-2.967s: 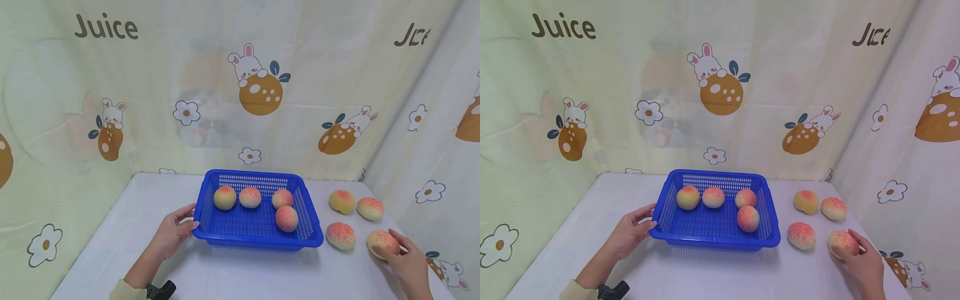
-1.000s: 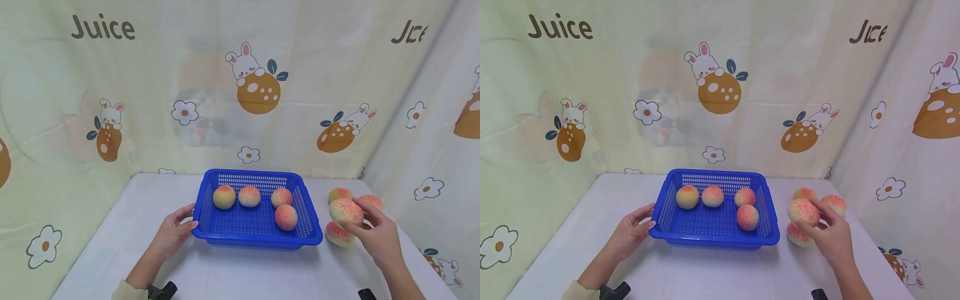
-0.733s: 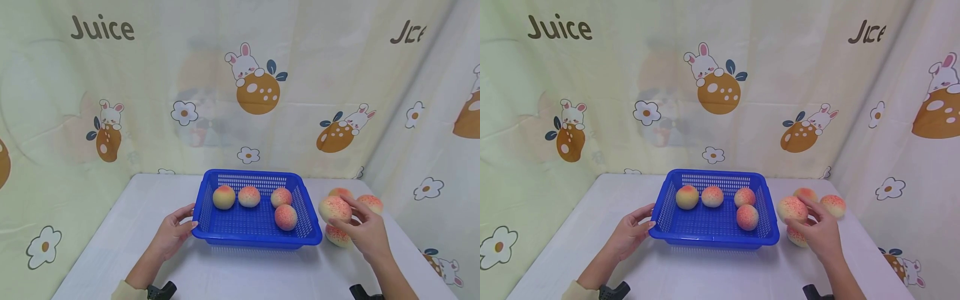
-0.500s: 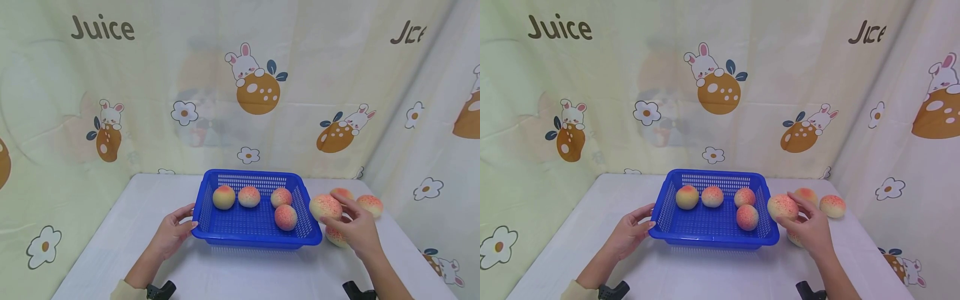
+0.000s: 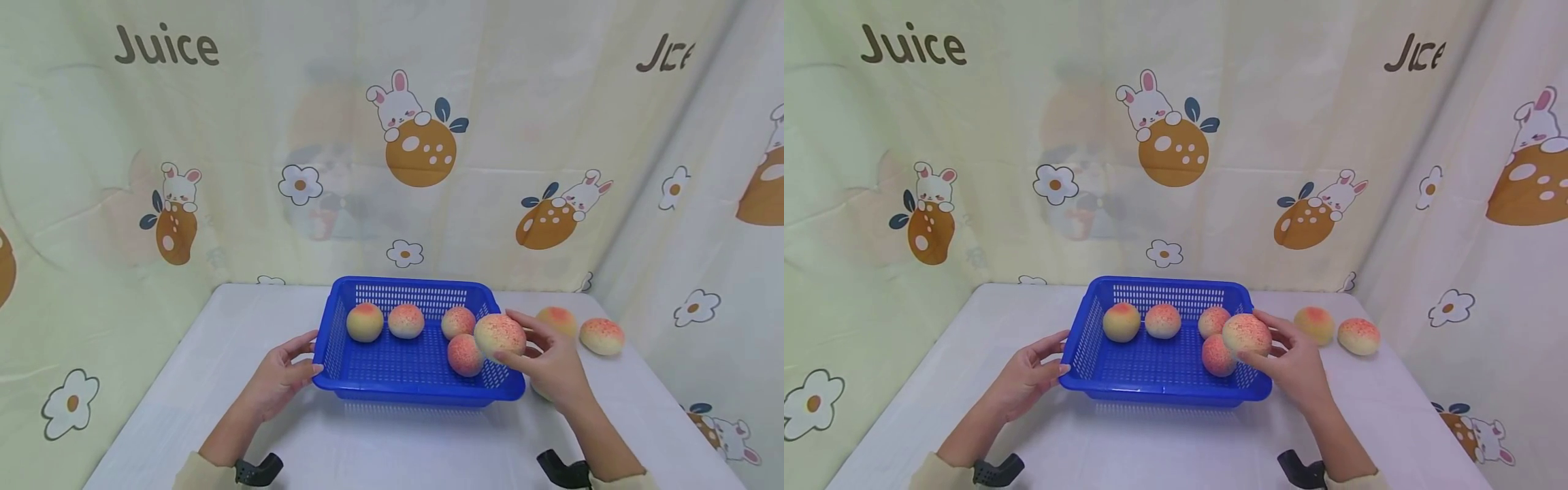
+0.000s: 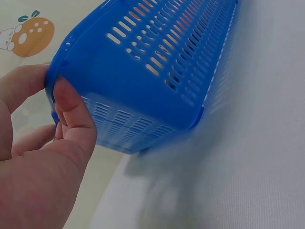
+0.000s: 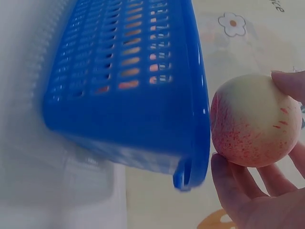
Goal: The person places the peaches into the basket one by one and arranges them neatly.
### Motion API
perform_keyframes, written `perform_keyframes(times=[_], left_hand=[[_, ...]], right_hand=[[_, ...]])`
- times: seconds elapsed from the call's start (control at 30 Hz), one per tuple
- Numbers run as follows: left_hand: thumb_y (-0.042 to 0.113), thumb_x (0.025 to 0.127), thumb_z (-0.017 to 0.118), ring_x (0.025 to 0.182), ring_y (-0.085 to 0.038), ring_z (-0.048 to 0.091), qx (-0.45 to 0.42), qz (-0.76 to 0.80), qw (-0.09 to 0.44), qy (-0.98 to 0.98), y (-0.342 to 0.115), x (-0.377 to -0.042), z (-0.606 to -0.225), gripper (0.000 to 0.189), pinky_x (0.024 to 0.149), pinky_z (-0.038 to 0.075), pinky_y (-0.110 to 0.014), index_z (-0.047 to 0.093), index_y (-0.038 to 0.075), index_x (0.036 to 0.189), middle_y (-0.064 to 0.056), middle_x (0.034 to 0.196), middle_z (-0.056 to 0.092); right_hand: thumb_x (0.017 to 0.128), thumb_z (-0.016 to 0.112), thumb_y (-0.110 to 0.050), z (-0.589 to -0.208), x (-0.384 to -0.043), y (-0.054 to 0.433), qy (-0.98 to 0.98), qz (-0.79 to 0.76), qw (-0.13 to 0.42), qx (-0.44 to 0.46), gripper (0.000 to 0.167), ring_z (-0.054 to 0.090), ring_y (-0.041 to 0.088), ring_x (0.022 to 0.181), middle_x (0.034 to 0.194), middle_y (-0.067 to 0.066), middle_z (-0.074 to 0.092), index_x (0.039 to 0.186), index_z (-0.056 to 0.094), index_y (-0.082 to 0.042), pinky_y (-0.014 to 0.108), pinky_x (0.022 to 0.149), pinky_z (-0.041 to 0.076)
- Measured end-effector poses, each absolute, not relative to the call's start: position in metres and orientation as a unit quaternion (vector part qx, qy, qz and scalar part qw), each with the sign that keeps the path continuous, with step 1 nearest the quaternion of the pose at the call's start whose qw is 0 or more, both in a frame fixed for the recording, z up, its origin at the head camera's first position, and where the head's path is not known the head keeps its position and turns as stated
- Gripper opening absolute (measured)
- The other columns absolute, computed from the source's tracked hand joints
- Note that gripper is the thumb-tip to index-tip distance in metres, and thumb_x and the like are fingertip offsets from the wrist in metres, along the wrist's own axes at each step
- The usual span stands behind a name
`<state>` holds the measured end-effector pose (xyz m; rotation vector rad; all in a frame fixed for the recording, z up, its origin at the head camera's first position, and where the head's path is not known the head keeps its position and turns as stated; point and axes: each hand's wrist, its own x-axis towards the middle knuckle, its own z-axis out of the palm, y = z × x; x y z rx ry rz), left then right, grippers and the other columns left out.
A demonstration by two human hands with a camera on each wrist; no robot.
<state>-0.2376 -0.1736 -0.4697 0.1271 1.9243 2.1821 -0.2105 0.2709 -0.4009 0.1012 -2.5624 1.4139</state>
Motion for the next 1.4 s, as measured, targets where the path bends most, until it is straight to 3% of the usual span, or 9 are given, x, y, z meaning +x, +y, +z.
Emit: perform_keyframes(times=[0.33,0.77,1.4], left_hand=[[-0.004,0.093,0.069,0.097,-0.015,0.066,0.053,0.743,0.127,0.655,-0.174,-0.239,-0.466,0.071,0.09,0.06,-0.027,0.04,0.007,0.157,-0.014,0.134,0.046],[0.0,0.094,0.071,0.1,-0.016,0.065,0.062,0.735,0.129,0.663,-0.177,-0.237,-0.464,0.072,0.091,0.06,-0.028,0.038,0.008,0.158,-0.016,0.134,0.046],[0.002,0.093,0.072,0.102,-0.018,0.066,0.066,0.729,0.131,0.668,-0.176,-0.239,-0.466,0.074,0.091,0.06,-0.029,0.038,0.01,0.158,-0.017,0.136,0.046]], right_hand=[[0.083,0.086,-0.033,-0.399,-0.218,0.256,-0.851,0.517,0.065,0.06,0.072,0.058,0.033,0.128,0.148,0.011,0.055,0.147,0.056,-0.017,0.014,0.09,0.054],[0.078,0.089,-0.038,-0.406,-0.236,0.233,-0.853,0.516,0.027,0.071,0.07,0.061,0.031,0.123,0.14,0.008,0.062,0.142,0.061,-0.027,0.039,0.092,0.06],[0.076,0.092,-0.032,-0.412,-0.261,0.2,-0.841,0.531,-0.061,0.079,0.068,0.059,0.029,0.12,0.134,0.003,0.06,0.137,0.065,-0.029,0.043,0.094,0.058]])
